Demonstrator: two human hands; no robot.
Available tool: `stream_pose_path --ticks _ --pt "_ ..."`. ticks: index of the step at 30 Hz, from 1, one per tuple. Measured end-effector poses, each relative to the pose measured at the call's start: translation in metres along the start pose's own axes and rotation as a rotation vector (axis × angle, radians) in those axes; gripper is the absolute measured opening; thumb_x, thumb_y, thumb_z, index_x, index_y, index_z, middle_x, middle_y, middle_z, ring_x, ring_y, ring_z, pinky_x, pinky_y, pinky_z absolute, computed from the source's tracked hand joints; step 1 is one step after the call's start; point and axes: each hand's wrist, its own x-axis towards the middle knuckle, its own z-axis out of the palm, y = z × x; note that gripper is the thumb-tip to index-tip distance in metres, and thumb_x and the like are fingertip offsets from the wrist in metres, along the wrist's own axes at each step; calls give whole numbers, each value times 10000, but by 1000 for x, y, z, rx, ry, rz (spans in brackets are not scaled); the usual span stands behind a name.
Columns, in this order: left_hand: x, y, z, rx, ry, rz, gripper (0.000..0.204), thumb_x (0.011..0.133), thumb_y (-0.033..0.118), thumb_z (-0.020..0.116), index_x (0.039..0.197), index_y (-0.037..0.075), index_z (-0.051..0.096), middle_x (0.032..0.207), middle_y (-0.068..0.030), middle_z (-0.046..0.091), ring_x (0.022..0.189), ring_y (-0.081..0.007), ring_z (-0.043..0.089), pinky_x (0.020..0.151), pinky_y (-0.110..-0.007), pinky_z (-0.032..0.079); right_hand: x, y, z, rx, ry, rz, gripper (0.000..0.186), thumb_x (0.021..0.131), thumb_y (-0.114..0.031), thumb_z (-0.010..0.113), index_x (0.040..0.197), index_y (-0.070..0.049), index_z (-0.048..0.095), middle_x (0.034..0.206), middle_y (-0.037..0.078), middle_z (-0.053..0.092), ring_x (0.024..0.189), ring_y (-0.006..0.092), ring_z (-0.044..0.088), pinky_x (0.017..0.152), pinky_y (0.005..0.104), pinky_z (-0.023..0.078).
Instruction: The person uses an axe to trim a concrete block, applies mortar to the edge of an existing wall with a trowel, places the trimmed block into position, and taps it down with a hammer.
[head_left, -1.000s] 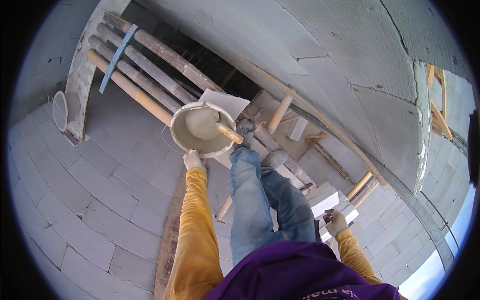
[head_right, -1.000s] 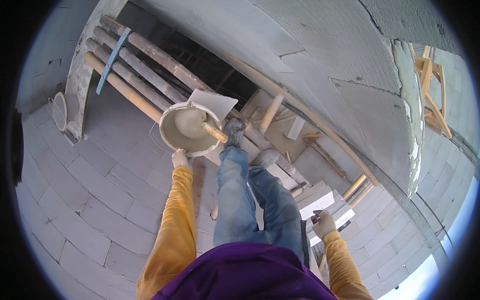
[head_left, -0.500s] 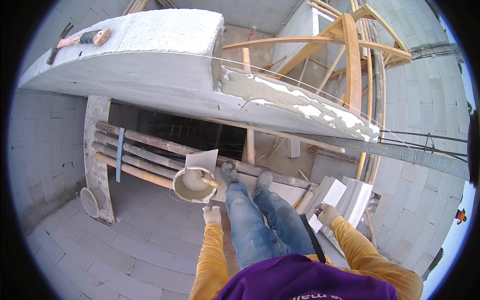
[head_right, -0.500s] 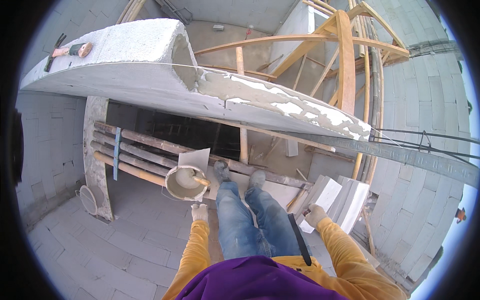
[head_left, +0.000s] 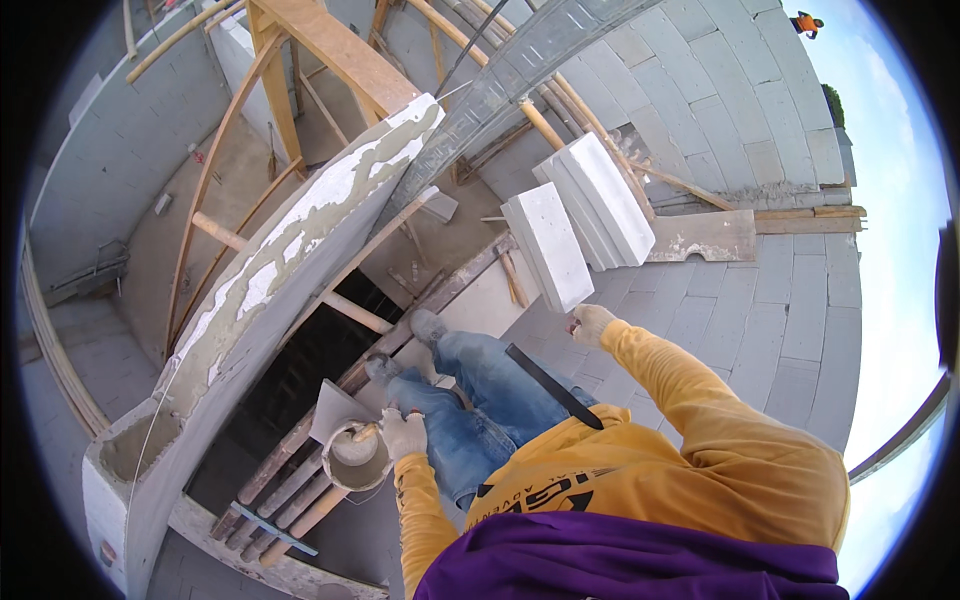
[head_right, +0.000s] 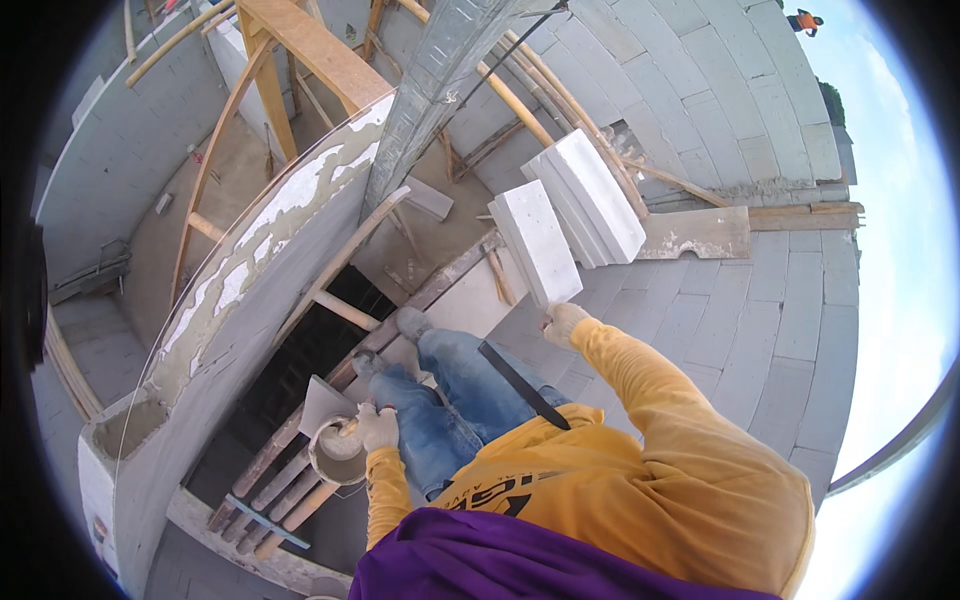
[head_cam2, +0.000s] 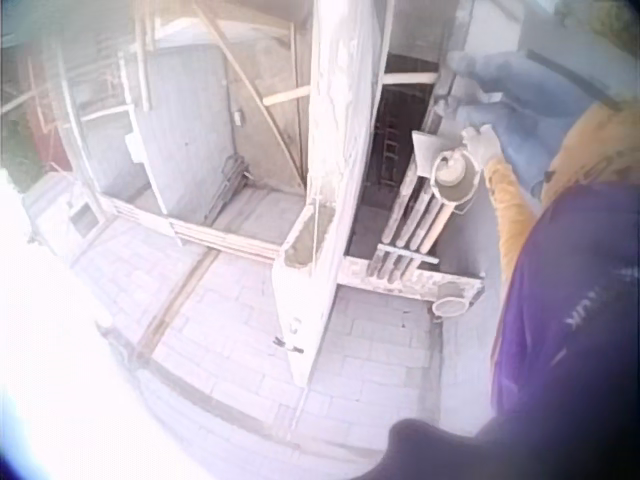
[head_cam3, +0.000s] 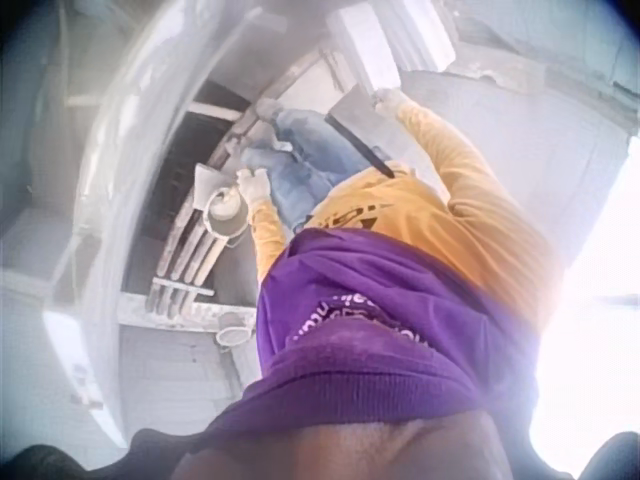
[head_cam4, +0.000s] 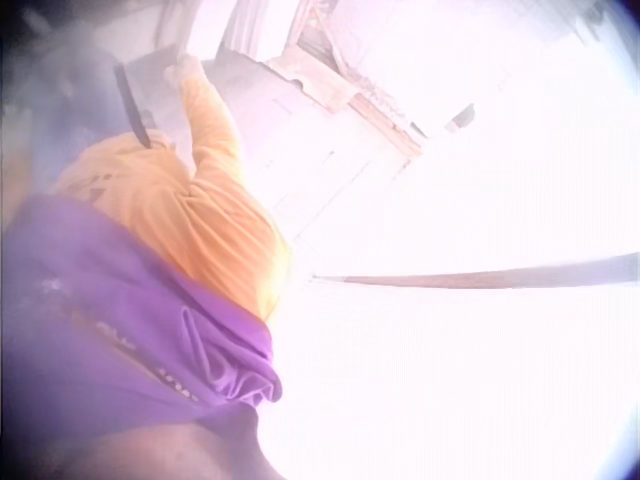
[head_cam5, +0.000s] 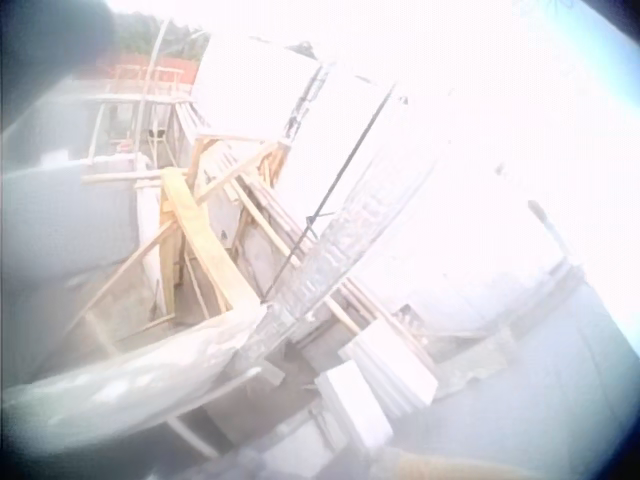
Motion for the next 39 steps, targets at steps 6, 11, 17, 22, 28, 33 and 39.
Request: stream_pose_path --ticks 6,11,17,22,28,33,39 --pt "25 3 -4 165 -33 118 527 856 208 681 1308 -57 622 1246 -317 664 1206 -479 607 1078 -484 460 1 49 11 -17 18 172 433 889 -271 679 1246 -26 673 1196 250 710 1159 425 667 993 466 530" --pt "49 26 8 358 -106 108 552 878 263 685 1326 -49 602 1359 -321 600 1298 -466 546 1129 -492 420 46 84 -9 104 84 235 441 896 -276 684 1264 -34 670 1200 242 713 1164 413 670 1021 455 521" --pt "59 73 42 523 -62 128 563 865 251 717 1343 -22 600 1286 -289 625 1251 -461 559 1094 -506 439 136 140 -37 454 108 346 533 890 -331 753 1328 -43 652 1239 230 706 1219 383 650 1047 434 510" --pt "56 100 72 608 -35 80 494 841 230 732 1261 -18 660 1221 -265 655 1196 -443 589 1028 -509 473 215 195 -46 471 286 481 642 875 -374 794 1380 -24 607 1329 217 661 1302 360 595 1086 423 492" --pt "43 129 102 756 -87 -52 514 806 258 772 1228 -19 674 1261 -255 652 1197 -429 595 1030 -507 476 309 257 -66 188 314 556 785 868 -364 801 1490 -18 470 1457 204 541 1391 333 502 1137 423 448" --pt "38 181 136 828 -92 -164 502 814 251 762 1246 13 673 1220 -239 659 1188 -427 592 1036 -493 467 379 303 -72 52 298 651 958 866 -382 799 1614 -70 288 1579 183 433 1454 328 437 1163 484 405" --pt "42 193 168 808 -72 -228 440 811 212 745 1222 59 704 1208 -208 664 1193 -408 592 1024 -468 480 469 336 -60 -104 412 706 1110 891 -476 759 1682 -193 32 1736 130 128 1584 315 209 1264 485 245"
